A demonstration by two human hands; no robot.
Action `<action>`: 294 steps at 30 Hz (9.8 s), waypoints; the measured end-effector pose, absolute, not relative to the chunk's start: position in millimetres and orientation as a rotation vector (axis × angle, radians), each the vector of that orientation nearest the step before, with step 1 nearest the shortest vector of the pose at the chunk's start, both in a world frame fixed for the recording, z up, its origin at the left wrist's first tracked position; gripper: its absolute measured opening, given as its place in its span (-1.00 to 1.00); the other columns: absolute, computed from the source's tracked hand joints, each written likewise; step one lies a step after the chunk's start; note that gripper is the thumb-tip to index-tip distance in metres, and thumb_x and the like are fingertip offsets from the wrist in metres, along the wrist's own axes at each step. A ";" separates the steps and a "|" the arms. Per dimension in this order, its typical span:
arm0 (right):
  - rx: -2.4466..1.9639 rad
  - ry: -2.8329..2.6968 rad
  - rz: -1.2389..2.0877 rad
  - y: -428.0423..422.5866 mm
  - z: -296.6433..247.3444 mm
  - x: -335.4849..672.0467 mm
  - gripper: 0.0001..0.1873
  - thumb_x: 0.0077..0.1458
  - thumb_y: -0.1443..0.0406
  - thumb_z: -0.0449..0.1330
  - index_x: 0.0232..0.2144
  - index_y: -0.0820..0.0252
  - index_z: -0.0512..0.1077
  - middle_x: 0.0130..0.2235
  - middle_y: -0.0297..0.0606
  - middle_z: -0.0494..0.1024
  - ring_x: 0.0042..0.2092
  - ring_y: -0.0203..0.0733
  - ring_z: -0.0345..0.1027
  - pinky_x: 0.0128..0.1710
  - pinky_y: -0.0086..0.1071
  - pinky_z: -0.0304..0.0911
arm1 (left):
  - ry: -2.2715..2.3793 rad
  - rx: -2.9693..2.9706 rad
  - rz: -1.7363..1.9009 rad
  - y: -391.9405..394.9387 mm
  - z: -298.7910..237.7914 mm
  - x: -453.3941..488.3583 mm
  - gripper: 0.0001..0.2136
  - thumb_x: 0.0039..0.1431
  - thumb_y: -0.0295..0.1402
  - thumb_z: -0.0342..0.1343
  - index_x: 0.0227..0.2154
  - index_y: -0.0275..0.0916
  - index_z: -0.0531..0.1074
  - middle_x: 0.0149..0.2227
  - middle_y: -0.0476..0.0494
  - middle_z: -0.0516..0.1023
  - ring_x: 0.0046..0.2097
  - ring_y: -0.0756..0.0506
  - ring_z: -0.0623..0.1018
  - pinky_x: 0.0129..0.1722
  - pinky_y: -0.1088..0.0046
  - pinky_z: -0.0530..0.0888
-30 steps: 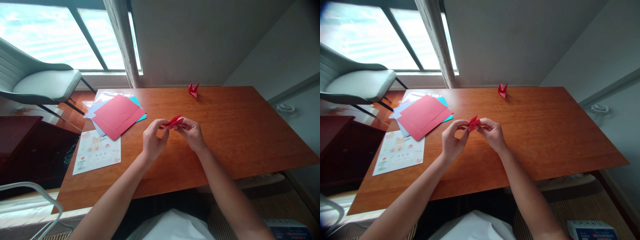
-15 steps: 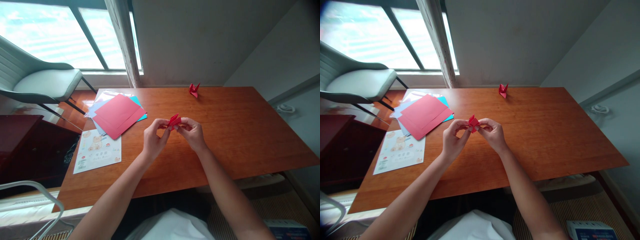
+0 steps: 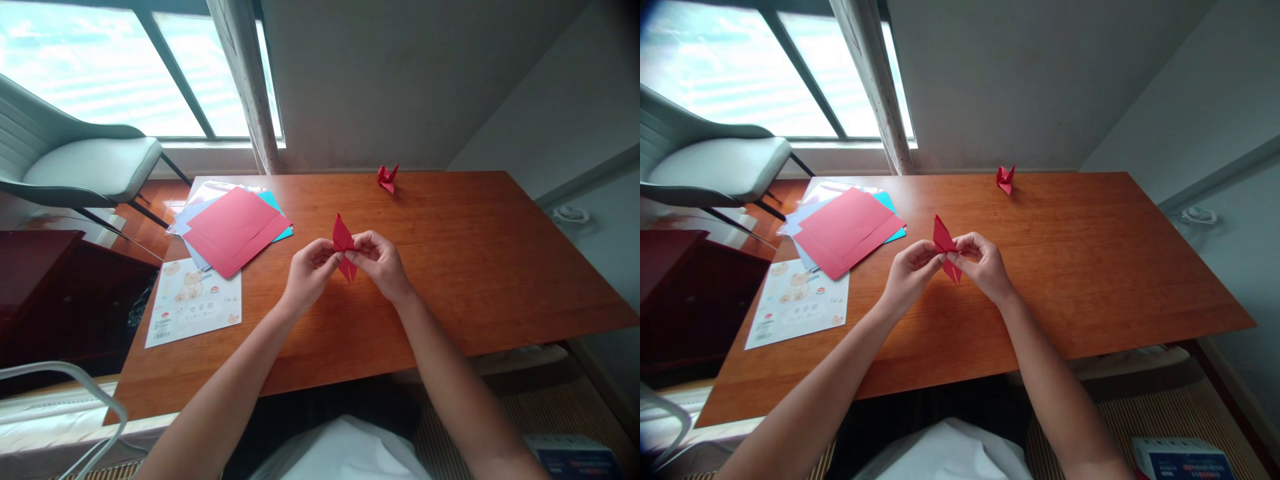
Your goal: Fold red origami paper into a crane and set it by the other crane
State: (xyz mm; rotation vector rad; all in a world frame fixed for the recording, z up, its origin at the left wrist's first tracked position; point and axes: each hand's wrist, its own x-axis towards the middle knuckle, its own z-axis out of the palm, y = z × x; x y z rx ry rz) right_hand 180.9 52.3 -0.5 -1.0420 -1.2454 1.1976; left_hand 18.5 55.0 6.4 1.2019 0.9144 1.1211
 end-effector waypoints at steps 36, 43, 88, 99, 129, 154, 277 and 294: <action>-1.134 -1.365 0.947 52.4 -3.6 180.0 -0.68 0.08 0.23 0.29 -0.07 0.00 0.48 -0.23 -0.30 0.47 -0.25 -0.21 0.38 -0.30 -0.35 0.36 | 0.793 0.918 0.912 54.2 10.6 19.3 -0.65 0.09 -0.11 0.29 -0.21 -0.29 0.51 -0.31 -0.17 0.62 -0.32 -0.09 0.61 -0.27 0.38 0.55; -1.151 -1.394 0.919 53.1 -3.7 180.4 -0.61 0.08 0.25 0.28 -0.01 0.00 0.44 -0.21 -0.31 0.46 -0.26 -0.24 0.35 -0.33 -0.39 0.35 | 0.843 0.991 0.922 55.5 10.4 19.8 -0.68 0.04 -0.15 0.33 -0.28 -0.31 0.57 -0.37 -0.14 0.63 -0.38 -0.05 0.57 -0.34 0.46 0.49; -0.955 -2.112 0.211 49.6 -14.8 178.7 -0.58 0.29 0.42 0.10 0.13 -0.02 0.44 0.11 -0.27 0.55 0.16 -0.11 0.37 0.19 -0.13 0.35 | 0.740 0.378 0.974 63.9 4.3 10.8 -0.95 0.06 -0.52 0.15 -0.42 -0.35 0.51 -0.48 -0.08 0.55 -0.48 0.05 0.50 -0.44 0.57 0.44; -0.954 -2.157 0.236 47.6 -13.1 174.4 -0.60 0.21 0.47 0.10 0.02 0.07 0.52 0.11 -0.20 0.55 0.23 -0.05 0.33 0.21 -0.08 0.32 | 0.731 0.432 1.020 62.2 3.4 11.1 -0.87 0.04 -0.41 0.30 -0.36 -0.35 0.51 -0.46 -0.03 0.53 -0.49 0.07 0.47 -0.51 0.58 0.40; -1.258 -1.435 0.830 48.0 -6.2 170.2 -0.69 0.19 0.09 0.20 -0.47 0.15 0.54 -0.48 -0.30 0.55 -0.41 -0.18 0.43 -0.37 -0.33 0.36 | 0.908 0.889 1.027 54.9 8.0 20.1 -0.72 0.06 -0.15 0.31 -0.35 -0.30 0.58 -0.37 -0.10 0.58 -0.33 -0.02 0.50 -0.28 0.49 0.43; -0.994 -1.336 1.263 51.2 3.8 176.2 -0.72 0.07 0.06 0.31 -0.40 0.15 0.52 -0.24 -0.28 0.52 -0.26 -0.22 0.41 -0.30 -0.35 0.40 | 0.799 0.868 0.835 52.5 10.8 19.2 -0.78 0.03 -0.26 0.30 -0.32 -0.31 0.59 -0.42 -0.11 0.55 -0.37 -0.02 0.48 -0.32 0.48 0.37; -1.185 -1.518 1.078 49.2 2.0 183.2 -0.80 0.12 0.14 0.27 -0.43 0.12 0.50 -0.41 -0.30 0.57 -0.37 -0.18 0.41 -0.35 -0.31 0.29 | 1.003 1.280 0.739 64.3 10.4 -0.3 -0.80 -0.08 -0.25 0.32 -0.54 -0.28 0.47 -0.52 -0.04 0.51 -0.42 -0.03 0.46 -0.42 0.49 0.33; -1.205 -1.473 1.201 49.6 1.3 180.8 -0.81 0.09 0.16 0.28 -0.44 0.16 0.49 -0.45 -0.35 0.48 -0.42 -0.27 0.28 -0.39 -0.38 0.15 | 0.963 1.053 1.029 64.1 13.6 5.5 -0.65 -0.11 -0.09 0.40 -0.47 -0.31 0.53 -0.46 -0.07 0.57 -0.40 0.00 0.49 -0.32 0.49 0.40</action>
